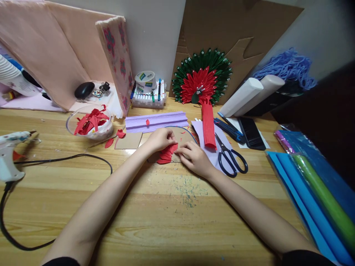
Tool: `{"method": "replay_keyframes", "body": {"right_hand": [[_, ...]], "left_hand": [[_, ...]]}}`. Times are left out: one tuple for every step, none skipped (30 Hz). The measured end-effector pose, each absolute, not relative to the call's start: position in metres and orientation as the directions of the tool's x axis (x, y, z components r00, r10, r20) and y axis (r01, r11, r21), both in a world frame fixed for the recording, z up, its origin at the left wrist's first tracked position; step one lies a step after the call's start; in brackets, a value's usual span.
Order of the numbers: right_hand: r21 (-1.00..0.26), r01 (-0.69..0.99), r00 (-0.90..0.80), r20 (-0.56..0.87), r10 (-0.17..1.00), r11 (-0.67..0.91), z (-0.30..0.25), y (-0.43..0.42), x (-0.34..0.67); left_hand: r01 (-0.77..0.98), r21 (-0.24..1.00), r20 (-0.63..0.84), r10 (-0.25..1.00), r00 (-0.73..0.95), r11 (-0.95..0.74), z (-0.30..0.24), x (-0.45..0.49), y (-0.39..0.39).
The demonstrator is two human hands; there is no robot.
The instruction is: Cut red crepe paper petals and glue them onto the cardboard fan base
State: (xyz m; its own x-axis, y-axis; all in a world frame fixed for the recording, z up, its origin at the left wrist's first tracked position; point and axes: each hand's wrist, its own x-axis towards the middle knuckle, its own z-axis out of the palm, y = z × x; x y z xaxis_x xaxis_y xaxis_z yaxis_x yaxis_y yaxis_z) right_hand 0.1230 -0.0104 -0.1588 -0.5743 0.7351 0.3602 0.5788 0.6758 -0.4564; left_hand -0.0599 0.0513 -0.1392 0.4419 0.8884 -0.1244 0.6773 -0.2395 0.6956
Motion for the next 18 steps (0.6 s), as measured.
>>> {"method": "replay_keyframes", "body": {"right_hand": [[-0.45, 0.583, -0.576, 0.358, 0.735, 0.676, -0.1587, -0.0104, 0.1226], [-0.444, 0.587, -0.578, 0.356, 0.734, 0.677, -0.1587, -0.0105, 0.1224], [-0.439, 0.59, -0.579, 0.355, 0.734, 0.678, -0.1586, -0.0106, 0.1223], [-0.438, 0.591, -0.579, 0.355, 0.734, 0.677, -0.1586, -0.0107, 0.1223], [-0.44, 0.591, -0.576, 0.356, 0.736, 0.676, -0.1585, -0.0108, 0.1224], [-0.445, 0.589, -0.572, 0.359, 0.737, 0.674, -0.1586, -0.0109, 0.1226], [-0.452, 0.586, -0.568, 0.362, 0.739, 0.673, -0.1587, -0.0109, 0.1228], [-0.457, 0.583, -0.565, 0.366, 0.739, 0.672, -0.1589, -0.0109, 0.123], [-0.459, 0.581, -0.563, 0.37, 0.739, 0.672, -0.1592, -0.0108, 0.1231], [-0.456, 0.58, -0.563, 0.374, 0.737, 0.675, -0.1595, -0.0107, 0.1231], [-0.45, 0.581, -0.566, 0.376, 0.734, 0.679, -0.1598, -0.0105, 0.123], [-0.441, 0.584, -0.569, 0.377, 0.731, 0.682, -0.16, -0.0104, 0.1228], [-0.433, 0.587, -0.571, 0.378, 0.728, 0.685, -0.1602, -0.0103, 0.1226], [-0.429, 0.588, -0.573, 0.376, 0.728, 0.685, -0.1602, -0.0102, 0.1224], [-0.43, 0.588, -0.574, 0.374, 0.728, 0.685, -0.1602, -0.0101, 0.1224], [-0.437, 0.585, -0.574, 0.373, 0.729, 0.683, -0.16, -0.0102, 0.1225], [-0.45, 0.58, -0.569, 0.373, 0.733, 0.679, -0.1599, -0.0103, 0.1228], [-0.467, 0.574, -0.559, 0.377, 0.738, 0.673, -0.1597, -0.0104, 0.1233]], "left_hand": [[0.677, 0.697, -0.126, 0.888, 0.442, -0.238, -0.1391, -0.0599, 0.0512], [0.675, 0.699, -0.127, 0.887, 0.443, -0.237, -0.139, -0.0598, 0.0511], [0.673, 0.701, -0.128, 0.887, 0.443, -0.236, -0.1389, -0.0599, 0.051], [0.672, 0.702, -0.128, 0.887, 0.444, -0.235, -0.1389, -0.0599, 0.0509], [0.671, 0.704, -0.127, 0.887, 0.443, -0.234, -0.1388, -0.06, 0.0508], [0.669, 0.705, -0.126, 0.888, 0.442, -0.233, -0.1388, -0.0602, 0.0507], [0.668, 0.706, -0.124, 0.889, 0.441, -0.233, -0.1388, -0.0603, 0.0506], [0.667, 0.707, -0.124, 0.889, 0.442, -0.233, -0.1389, -0.0604, 0.0505], [0.666, 0.708, -0.124, 0.888, 0.443, -0.233, -0.139, -0.0604, 0.0505], [0.666, 0.709, -0.125, 0.887, 0.444, -0.233, -0.1392, -0.0604, 0.0506], [0.666, 0.709, -0.126, 0.887, 0.444, -0.233, -0.1394, -0.0603, 0.0507], [0.667, 0.708, -0.128, 0.886, 0.445, -0.233, -0.1397, -0.0601, 0.0509], [0.667, 0.708, -0.129, 0.886, 0.445, -0.232, -0.14, -0.0599, 0.0511], [0.667, 0.707, -0.129, 0.886, 0.445, -0.233, -0.1402, -0.0597, 0.0513], [0.667, 0.707, -0.128, 0.886, 0.445, -0.233, -0.1405, -0.0595, 0.0515], [0.667, 0.707, -0.126, 0.886, 0.446, -0.235, -0.1406, -0.0595, 0.0518], [0.666, 0.708, -0.124, 0.887, 0.446, -0.236, -0.1408, -0.0595, 0.052], [0.665, 0.708, -0.12, 0.888, 0.444, -0.237, -0.1409, -0.0595, 0.0522]]}}
